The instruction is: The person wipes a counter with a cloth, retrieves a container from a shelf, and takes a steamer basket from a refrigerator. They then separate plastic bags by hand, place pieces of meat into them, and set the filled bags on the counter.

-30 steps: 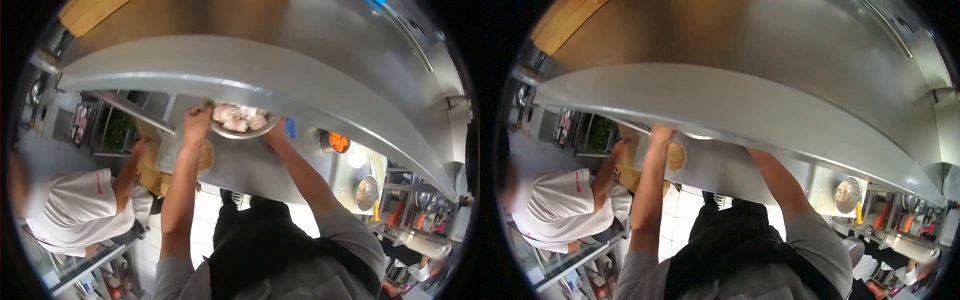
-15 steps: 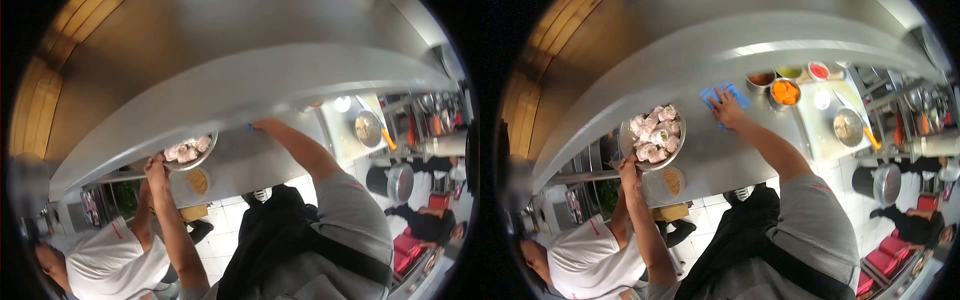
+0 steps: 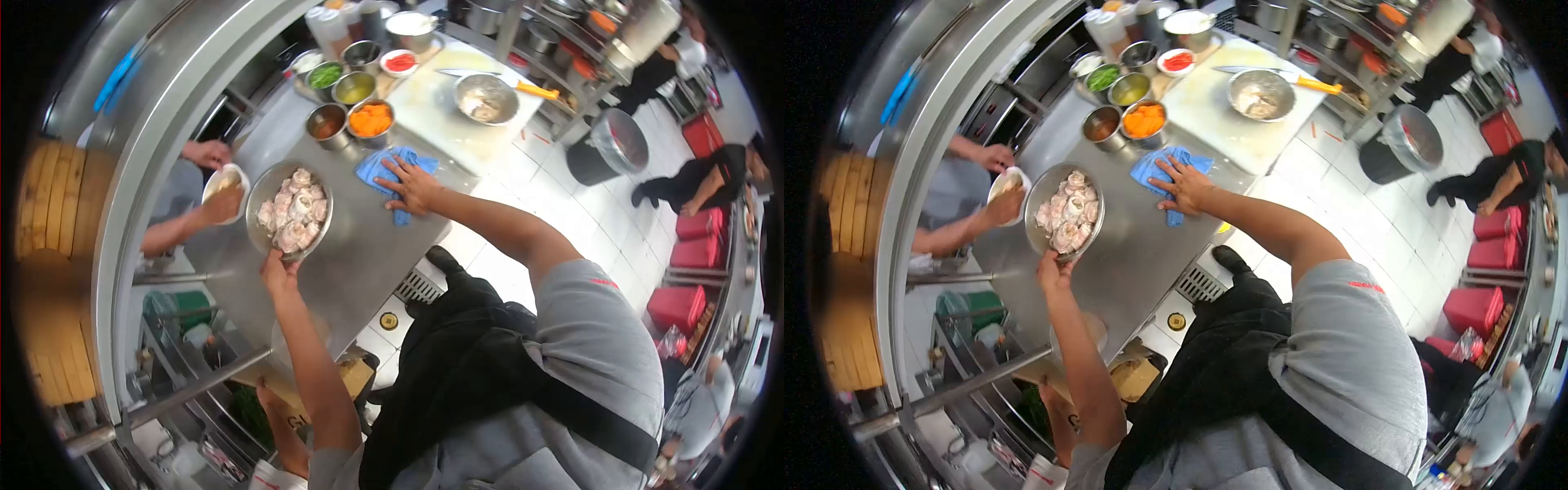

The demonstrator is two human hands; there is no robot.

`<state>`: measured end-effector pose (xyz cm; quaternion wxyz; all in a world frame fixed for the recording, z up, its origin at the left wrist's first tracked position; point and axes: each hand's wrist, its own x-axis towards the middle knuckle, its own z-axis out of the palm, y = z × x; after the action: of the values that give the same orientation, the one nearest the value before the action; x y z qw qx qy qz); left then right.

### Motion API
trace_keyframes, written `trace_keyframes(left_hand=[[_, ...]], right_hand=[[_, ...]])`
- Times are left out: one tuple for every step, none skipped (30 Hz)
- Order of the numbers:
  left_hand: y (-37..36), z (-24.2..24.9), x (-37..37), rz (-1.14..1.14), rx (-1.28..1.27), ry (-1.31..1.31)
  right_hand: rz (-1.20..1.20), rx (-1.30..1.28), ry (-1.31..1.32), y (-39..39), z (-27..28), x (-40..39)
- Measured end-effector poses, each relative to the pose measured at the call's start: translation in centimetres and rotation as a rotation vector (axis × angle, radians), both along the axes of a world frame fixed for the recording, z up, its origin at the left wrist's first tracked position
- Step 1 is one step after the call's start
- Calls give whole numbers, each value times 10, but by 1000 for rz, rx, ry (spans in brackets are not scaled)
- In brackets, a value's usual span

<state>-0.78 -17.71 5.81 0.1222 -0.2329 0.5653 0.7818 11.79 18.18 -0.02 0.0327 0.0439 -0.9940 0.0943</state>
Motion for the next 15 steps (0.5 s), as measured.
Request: trace_keyframes(left_hand=[[3, 3, 3, -30, 10, 0], [5, 6, 8, -23, 18, 6], [7, 9, 8, -13, 38, 13], [9, 5, 4, -30, 66, 13], [7, 3, 5, -39, 76, 12], [10, 2, 4, -42, 93, 13], [15, 0, 4, -39, 113, 17], [13, -2, 6, -45, 83, 35], [13, -2, 10, -48, 49, 62], [18, 7, 17, -39, 58, 70], [15, 15, 29, -32, 88, 42], [13, 21, 40, -32, 115, 6], [13, 21, 54, -32, 113, 3], [18, 20, 68, 4, -65, -23], [32, 19, 81, 44, -242, -49]], right_hand=[[-23, 32, 20, 6, 9, 21], [-49, 42, 18, 9, 18, 46], [-121, 33, 31, 10, 31, 69], [-187, 30, 46, 13, 39, 84], [-199, 45, 46, 18, 42, 103], [-176, 34, 38, 27, 44, 122], [-144, 22, 32, 39, 47, 135], [-168, -40, -44, 48, 51, 151], [-189, -105, -111, 59, 57, 164], [-176, -101, -79, 71, 65, 174], [-168, -99, -78, 85, 70, 184], [-258, -263, -113, 95, 85, 193], [-350, -427, -143, 107, 93, 200], [-365, -518, -22, 123, 89, 208], [-361, -514, -14, 136, 103, 211]])
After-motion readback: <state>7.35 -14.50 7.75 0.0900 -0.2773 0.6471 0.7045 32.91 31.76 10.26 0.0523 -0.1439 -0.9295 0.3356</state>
